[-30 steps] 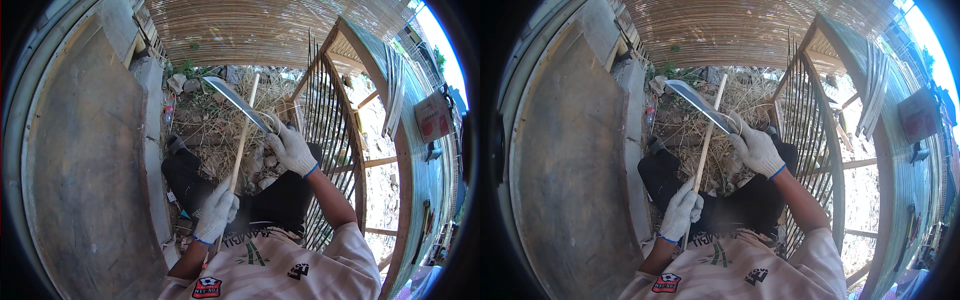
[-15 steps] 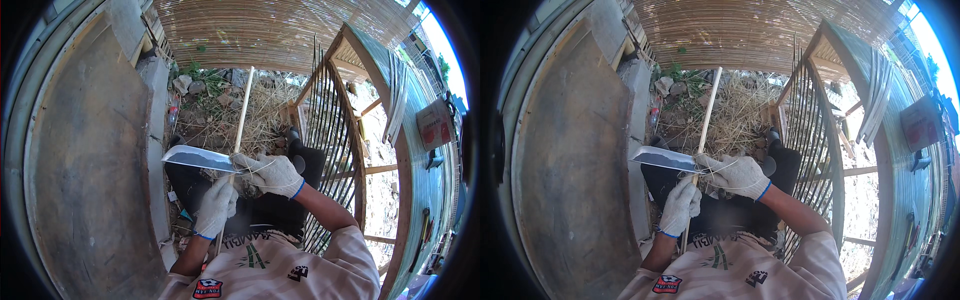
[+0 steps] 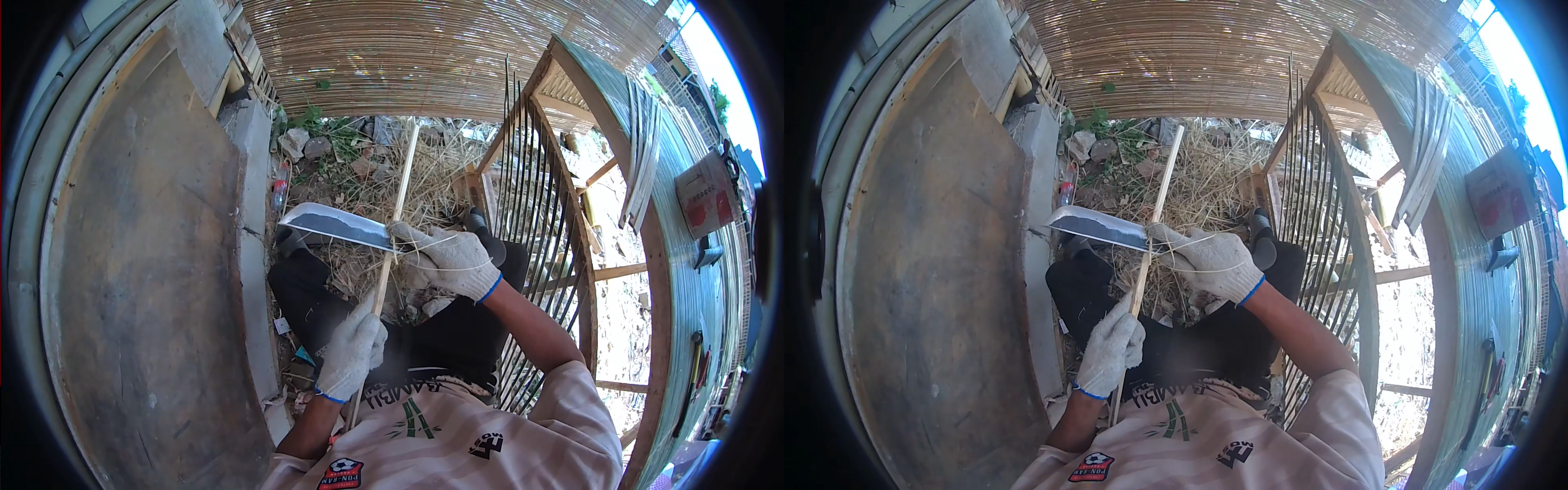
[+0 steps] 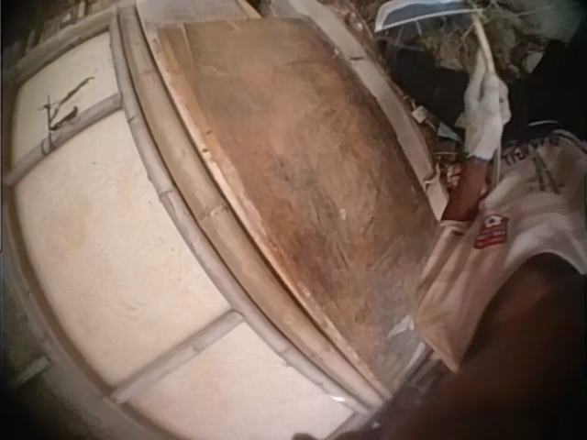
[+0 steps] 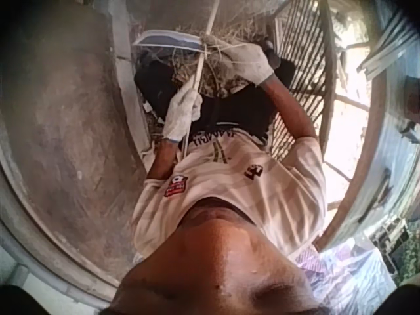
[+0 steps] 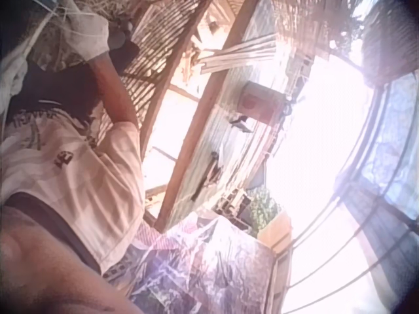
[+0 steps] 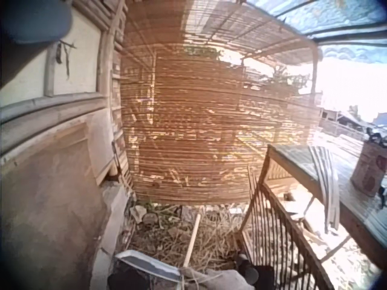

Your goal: Scraping the outer layer of bamboo stalks using a large knife to prepare them for construction.

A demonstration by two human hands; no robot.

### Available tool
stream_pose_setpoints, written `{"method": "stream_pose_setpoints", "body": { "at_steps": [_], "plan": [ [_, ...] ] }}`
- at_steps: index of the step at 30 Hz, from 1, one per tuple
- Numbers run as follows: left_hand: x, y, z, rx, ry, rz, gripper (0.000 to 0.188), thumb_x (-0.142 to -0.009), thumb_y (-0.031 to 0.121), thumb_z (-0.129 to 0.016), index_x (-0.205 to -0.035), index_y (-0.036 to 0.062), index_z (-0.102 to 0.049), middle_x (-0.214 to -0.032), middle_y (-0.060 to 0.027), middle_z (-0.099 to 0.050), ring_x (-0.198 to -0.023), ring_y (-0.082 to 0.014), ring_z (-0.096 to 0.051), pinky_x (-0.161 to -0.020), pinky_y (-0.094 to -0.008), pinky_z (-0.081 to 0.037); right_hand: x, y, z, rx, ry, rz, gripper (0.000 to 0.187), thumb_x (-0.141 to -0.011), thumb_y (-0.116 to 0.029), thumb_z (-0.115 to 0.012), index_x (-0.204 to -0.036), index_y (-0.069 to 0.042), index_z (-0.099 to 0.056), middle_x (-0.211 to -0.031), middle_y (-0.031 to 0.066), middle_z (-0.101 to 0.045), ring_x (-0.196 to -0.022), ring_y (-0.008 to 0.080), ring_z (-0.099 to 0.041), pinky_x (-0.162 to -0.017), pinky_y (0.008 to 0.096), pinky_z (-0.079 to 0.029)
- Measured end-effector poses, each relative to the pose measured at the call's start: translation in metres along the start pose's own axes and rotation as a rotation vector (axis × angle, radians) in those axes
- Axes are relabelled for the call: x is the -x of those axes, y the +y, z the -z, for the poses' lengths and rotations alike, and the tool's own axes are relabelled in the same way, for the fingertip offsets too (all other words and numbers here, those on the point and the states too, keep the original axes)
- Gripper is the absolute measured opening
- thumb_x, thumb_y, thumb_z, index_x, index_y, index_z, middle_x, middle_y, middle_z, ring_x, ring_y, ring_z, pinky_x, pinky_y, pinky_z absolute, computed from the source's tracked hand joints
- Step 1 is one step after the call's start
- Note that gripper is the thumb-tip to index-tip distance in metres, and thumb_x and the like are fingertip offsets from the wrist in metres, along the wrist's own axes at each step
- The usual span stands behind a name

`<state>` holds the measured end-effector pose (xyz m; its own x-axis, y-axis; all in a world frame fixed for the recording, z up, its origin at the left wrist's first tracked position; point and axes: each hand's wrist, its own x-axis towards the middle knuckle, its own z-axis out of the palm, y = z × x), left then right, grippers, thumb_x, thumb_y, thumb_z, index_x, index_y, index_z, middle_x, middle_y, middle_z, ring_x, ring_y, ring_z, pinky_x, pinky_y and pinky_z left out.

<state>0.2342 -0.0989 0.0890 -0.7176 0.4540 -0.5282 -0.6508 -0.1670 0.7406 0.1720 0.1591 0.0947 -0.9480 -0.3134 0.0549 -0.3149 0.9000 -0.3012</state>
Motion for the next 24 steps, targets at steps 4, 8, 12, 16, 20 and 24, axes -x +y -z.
{"method": "stream_pose_setpoints", "body": {
  "at_steps": [4, 8, 12, 16, 20, 24],
  "plan": [
    [0.011, -0.003, 0.002, -0.018, 0.006, 0.008, 0.058, -0.113, 0.016, -0.048, -0.168, 0.014, -0.033, -0.077, 0.0039, -0.045, -0.055, -0.0035, -0.036, -0.047, -0.0202, -0.034, -0.005, 0.011, 0.0, -0.032, 0.099, 0.041, 0.058, -0.107, -0.045, -0.055, -0.16, -0.025, -0.043, -0.089, 0.0151, -0.067, -0.081, 0.0353, -0.072, -0.068, 0.0503, -0.057],
    [0.021, -0.01, 0.006, -0.009, -0.005, 0.027, 0.053, -0.113, 0.011, -0.048, -0.165, 0.0189, -0.042, -0.08, 0.0066, -0.047, -0.06, -0.0007, -0.039, -0.05, -0.017, -0.035, -0.016, 0.032, 0.003, -0.022, 0.058, -0.103, 0.061, -0.105, -0.043, -0.058, -0.161, -0.026, -0.043, -0.092, 0.0165, -0.069, -0.085, 0.0359, -0.072, -0.072, 0.0501, -0.057],
    [0.03, -0.016, 0.011, -0.074, -0.009, 0.036, 0.053, -0.113, 0.01, -0.048, -0.165, 0.0186, -0.042, -0.081, 0.0064, -0.049, -0.062, -0.0011, -0.04, -0.051, -0.017, -0.037, -0.017, 0.049, 0.002, -0.01, 0.202, -0.061, 0.054, -0.105, -0.035, -0.057, -0.157, -0.023, -0.049, -0.096, 0.0185, -0.071, -0.09, 0.0384, -0.072, -0.079, 0.051, -0.057],
    [0.036, -0.017, 0.014, -0.086, -0.025, 0.074, 0.053, -0.112, 0.009, -0.048, -0.164, 0.0177, -0.043, -0.08, 0.0058, -0.049, -0.062, -0.0017, -0.041, -0.052, -0.018, -0.039, -0.025, 0.072, -0.001, 0.082, 0.234, -0.158, 0.048, -0.106, -0.034, -0.055, -0.153, -0.025, -0.053, -0.098, 0.0174, -0.072, -0.092, 0.0366, -0.072, -0.08, 0.0502, -0.057],
    [0.046, -0.018, 0.015, -0.144, -0.012, 0.118, 0.053, -0.112, 0.013, -0.046, -0.165, 0.0126, -0.04, -0.078, 0.0034, -0.048, -0.056, -0.0031, -0.038, -0.049, -0.0197, -0.036, -0.034, 0.086, 0.007, 0.127, 0.23, -0.341, 0.046, -0.109, -0.035, -0.051, -0.154, -0.025, -0.052, -0.087, 0.0183, -0.071, -0.088, 0.0403, -0.072, -0.087, 0.0558, -0.054],
    [0.05, -0.031, 0.022, -0.216, 0.038, 0.101, 0.051, -0.111, 0.012, -0.048, -0.162, 0.0128, -0.046, -0.08, 0.0044, -0.051, -0.06, -0.0022, -0.041, -0.052, -0.0192, -0.038, -0.023, 0.092, 0.019, -0.077, 0.237, -0.509, 0.048, -0.109, -0.036, -0.051, -0.156, -0.023, -0.048, -0.086, 0.0191, -0.072, -0.086, 0.0441, -0.071, -0.085, 0.0534, -0.055]
  ]
}}
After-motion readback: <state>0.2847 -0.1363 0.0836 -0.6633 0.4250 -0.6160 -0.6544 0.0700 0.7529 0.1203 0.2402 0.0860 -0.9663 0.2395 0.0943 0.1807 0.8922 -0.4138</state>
